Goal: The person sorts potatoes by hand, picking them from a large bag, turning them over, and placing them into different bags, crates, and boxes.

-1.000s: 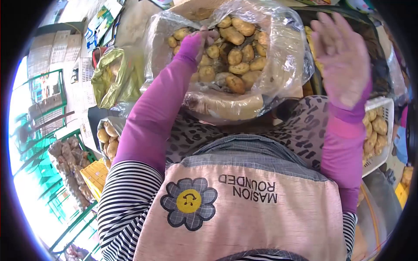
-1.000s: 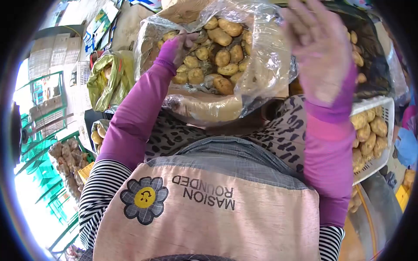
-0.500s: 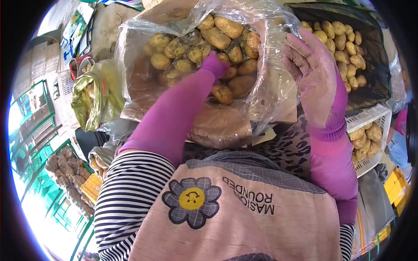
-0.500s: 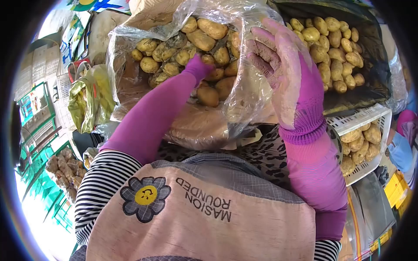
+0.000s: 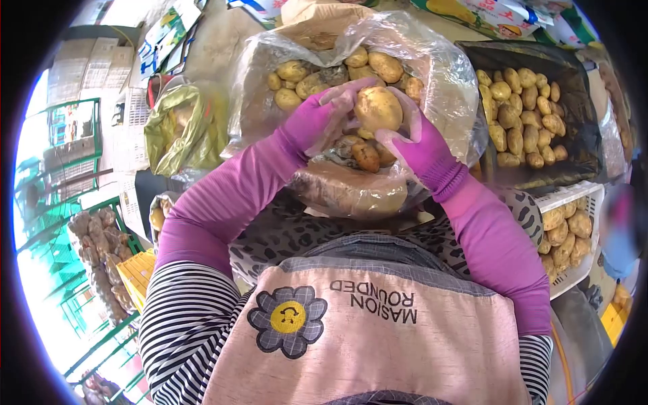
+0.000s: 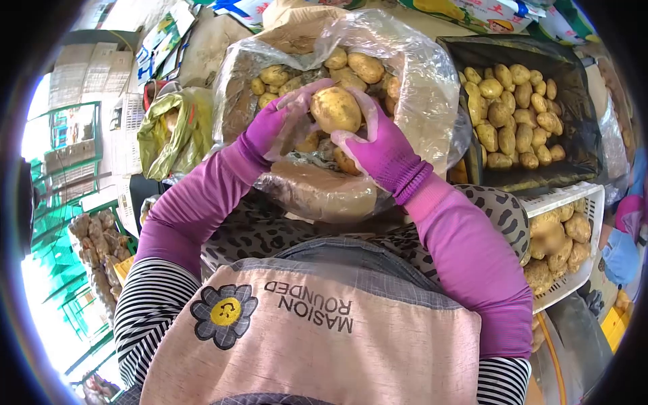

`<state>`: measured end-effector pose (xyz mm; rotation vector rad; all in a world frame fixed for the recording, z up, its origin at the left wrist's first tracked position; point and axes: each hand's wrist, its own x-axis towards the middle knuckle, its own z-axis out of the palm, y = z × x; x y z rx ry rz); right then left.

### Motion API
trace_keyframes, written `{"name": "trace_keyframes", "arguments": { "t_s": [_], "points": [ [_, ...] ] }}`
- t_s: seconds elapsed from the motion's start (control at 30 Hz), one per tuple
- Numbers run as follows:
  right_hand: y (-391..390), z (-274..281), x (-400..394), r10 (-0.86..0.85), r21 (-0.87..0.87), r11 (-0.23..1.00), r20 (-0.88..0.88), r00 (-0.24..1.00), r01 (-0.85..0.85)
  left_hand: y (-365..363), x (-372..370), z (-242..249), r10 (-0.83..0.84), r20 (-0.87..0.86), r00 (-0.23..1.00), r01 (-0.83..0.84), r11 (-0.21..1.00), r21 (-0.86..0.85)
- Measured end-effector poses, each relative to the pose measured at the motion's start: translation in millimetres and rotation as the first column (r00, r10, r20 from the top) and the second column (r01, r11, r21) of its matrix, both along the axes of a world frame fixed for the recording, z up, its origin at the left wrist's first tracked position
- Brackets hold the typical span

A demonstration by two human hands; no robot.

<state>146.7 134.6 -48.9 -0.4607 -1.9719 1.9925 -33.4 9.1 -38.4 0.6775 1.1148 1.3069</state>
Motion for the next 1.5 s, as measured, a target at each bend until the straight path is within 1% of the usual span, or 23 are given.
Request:
{"name": "trace_keyframes", "arguments": {
  "t_s": [0.03, 0.07, 0.2, 0.3, 0.4, 0.43, 0.47, 0.5, 0.6, 0.73, 0.83, 0.93, 0.97, 1.03, 1.1, 1.13, 1.2, 1.23, 1.3, 1.37, 1.4, 1.47, 1.5],
  "points": [
    [-3.2, -0.6, -1.0, -0.005, -0.068, 0.998, 0.007, 1.000, 0.006, -2.1, 7.3, 9.9, 0.050, -0.153, 0.987, -0.058, 0.997, -0.050],
    [-6.5, -2.6, -0.9, -0.018, 0.035, 0.999, -0.019, 1.000, 0.019, -5.5, 16.7, 15.6, 0.090, -0.304, 0.948, -0.123, 0.988, -0.093],
    [-24.5, 1.2, -0.5, -0.055, 0.344, 0.935, -0.107, 0.993, 0.089, -14.2, 47.5, 22.1, 0.308, -0.318, 0.897, -0.332, 0.943, -0.021],
    [-24.0, 24.7, 1.7, -0.017, 0.569, 0.817, -0.139, 0.990, 0.094, -21.1, 46.6, 30.1, 0.315, -0.439, 0.842, -0.396, 0.912, -0.106],
    [-18.0, 25.5, 3.8, -0.012, 0.757, 0.647, -0.109, 0.994, 0.091, -31.6, 51.3, 23.2, 0.161, -0.767, 0.621, -0.256, 0.967, -0.004],
    [-17.0, 28.0, 5.4, 0.005, 0.769, 0.635, -0.089, 0.996, 0.065, -28.9, 56.6, 19.8, 0.261, -0.317, 0.912, -0.290, 0.956, -0.046],
    [-15.6, 31.5, 7.2, 0.018, 0.780, 0.624, -0.068, 0.998, 0.042, -26.8, 60.3, 18.0, 0.307, 0.226, 0.925, -0.291, 0.951, -0.103],
    [-15.0, 33.0, 9.3, 0.029, 0.789, 0.614, -0.045, 0.999, 0.018, -26.3, 62.7, 23.4, 0.304, 0.133, 0.943, -0.298, 0.952, -0.066],
    [-12.4, 17.3, 7.9, 0.049, 0.306, 0.952, -0.213, 0.976, 0.019, -27.5, 63.5, 47.9, 0.309, -0.147, 0.940, -0.305, 0.951, 0.053],
    [-6.6, 35.0, 9.5, 0.172, 0.082, 0.982, 0.000, 0.985, -0.171, -25.7, 48.8, 34.1, 0.284, -0.093, 0.954, -0.265, 0.948, 0.177],
    [-13.6, 25.3, 6.9, 0.069, 0.325, 0.945, -0.102, 0.992, -0.032, -26.3, 51.3, 39.2, 0.329, -0.332, 0.884, -0.351, 0.936, -0.007],
    [-17.3, 18.3, 5.6, 0.034, 0.593, 0.805, -0.043, 0.998, -0.002, -19.3, 68.8, 15.7, 0.452, -0.631, 0.630, -0.406, 0.885, 0.228],
    [-19.1, 19.4, 6.3, 0.045, 0.619, 0.785, -0.028, 0.999, -0.018, -12.7, 70.2, -6.0, 0.573, -0.504, 0.647, -0.505, 0.816, 0.280],
    [-22.1, 23.7, 7.2, 0.066, 0.670, 0.741, -0.001, 0.998, -0.048, -21.3, 47.6, -19.6, 0.345, -0.722, 0.599, -0.330, 0.928, 0.170],
    [-23.6, 22.4, 6.9, 0.102, 0.645, 0.762, -0.033, 0.994, -0.057, -26.8, 44.0, -21.9, 0.296, -0.656, 0.694, -0.326, 0.942, 0.080],
    [-23.8, 22.0, 6.1, 0.119, 0.633, 0.772, -0.050, 0.992, -0.061, -26.7, 46.4, -19.9, 0.371, -0.475, 0.798, -0.397, 0.916, 0.050],
    [-24.7, 24.7, 10.3, 0.175, 0.096, 0.980, -0.005, 0.984, -0.174, -24.8, 52.8, -11.3, 0.504, -0.060, 0.861, -0.507, 0.860, -0.052],
    [-26.2, 29.7, 13.1, 0.196, -0.126, 0.973, -0.007, 0.981, -0.195, -23.7, 55.2, -6.2, 0.552, 0.152, 0.820, -0.539, 0.834, -0.118],
    [-28.9, 44.8, 17.8, 0.185, -0.476, 0.863, -0.016, 0.983, -0.171, -22.1, 53.0, -1.5, 0.551, 0.286, 0.784, -0.521, 0.835, -0.178],
    [-27.8, 46.5, 19.3, 0.199, -0.690, 0.703, -0.040, 0.979, -0.171, -19.9, 45.1, -0.3, 0.474, 0.151, 0.868, -0.452, 0.878, -0.157],
    [-27.4, 43.1, 19.0, 0.174, -0.762, 0.631, -0.048, 0.984, -0.148, -19.3, 45.3, 1.8, 0.439, -0.131, 0.889, -0.452, 0.888, -0.089],
    [-25.5, 38.4, 16.8, 0.122, -0.876, 0.470, -0.055, 0.991, -0.106, -14.7, 48.2, 7.8, 0.325, -0.645, 0.691, -0.399, 0.916, 0.034],
    [-24.6, 38.1, 14.5, 0.111, -0.888, 0.445, -0.070, 0.991, -0.113, -13.3, 56.7, 17.4, 0.361, -0.660, 0.659, -0.407, 0.909, 0.091]
  ]
}}
